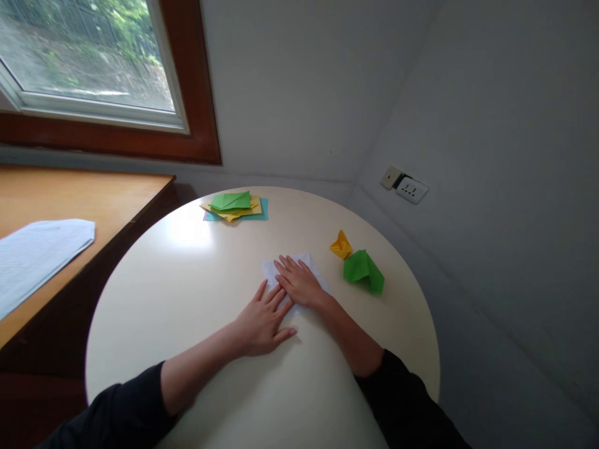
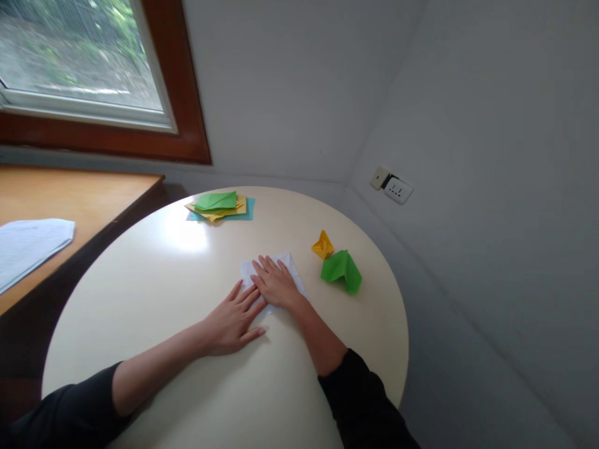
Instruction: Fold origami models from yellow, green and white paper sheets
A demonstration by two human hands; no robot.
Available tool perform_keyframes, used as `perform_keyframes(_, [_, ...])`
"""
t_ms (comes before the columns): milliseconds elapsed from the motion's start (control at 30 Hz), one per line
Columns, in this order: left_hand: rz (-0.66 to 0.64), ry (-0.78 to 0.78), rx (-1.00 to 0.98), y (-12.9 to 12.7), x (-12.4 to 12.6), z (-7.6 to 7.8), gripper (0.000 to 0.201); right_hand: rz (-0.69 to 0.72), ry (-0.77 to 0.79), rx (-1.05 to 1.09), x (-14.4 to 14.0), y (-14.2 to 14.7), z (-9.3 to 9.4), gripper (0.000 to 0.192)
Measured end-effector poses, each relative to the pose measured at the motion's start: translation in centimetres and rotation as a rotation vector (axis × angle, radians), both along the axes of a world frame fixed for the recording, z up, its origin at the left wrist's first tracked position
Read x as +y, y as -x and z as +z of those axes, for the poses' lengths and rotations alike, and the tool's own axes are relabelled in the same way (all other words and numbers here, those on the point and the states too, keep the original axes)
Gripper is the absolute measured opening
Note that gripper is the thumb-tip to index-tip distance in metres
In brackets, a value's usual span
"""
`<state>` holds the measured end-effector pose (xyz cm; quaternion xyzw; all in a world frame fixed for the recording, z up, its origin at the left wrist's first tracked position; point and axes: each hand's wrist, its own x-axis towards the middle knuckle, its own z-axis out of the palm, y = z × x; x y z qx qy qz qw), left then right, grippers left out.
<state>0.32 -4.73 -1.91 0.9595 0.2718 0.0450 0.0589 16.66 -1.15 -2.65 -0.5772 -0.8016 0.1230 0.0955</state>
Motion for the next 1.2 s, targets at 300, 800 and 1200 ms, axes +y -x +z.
perform_keyframes(300, [-0.013, 0.012, 0.044, 0.4, -0.5, 0.0, 0.068, -0.054, -0.039, -0.043, 1.6, -0.2, -0.2, 0.048])
perform_keyframes(800, [-0.067, 0.070, 0.008, 2.5, -2.1, -0.1, 0.066, -0.134, -0.038, -0.067, 4.1, -0.8, -0.5, 0.049])
perform_keyframes(1200, [-0.062, 0.101, 0.015, 3.5, -3.3, 0.3, 0.064, -0.257, -0.029, -0.079, 6.4, -1.3, -0.2, 0.049])
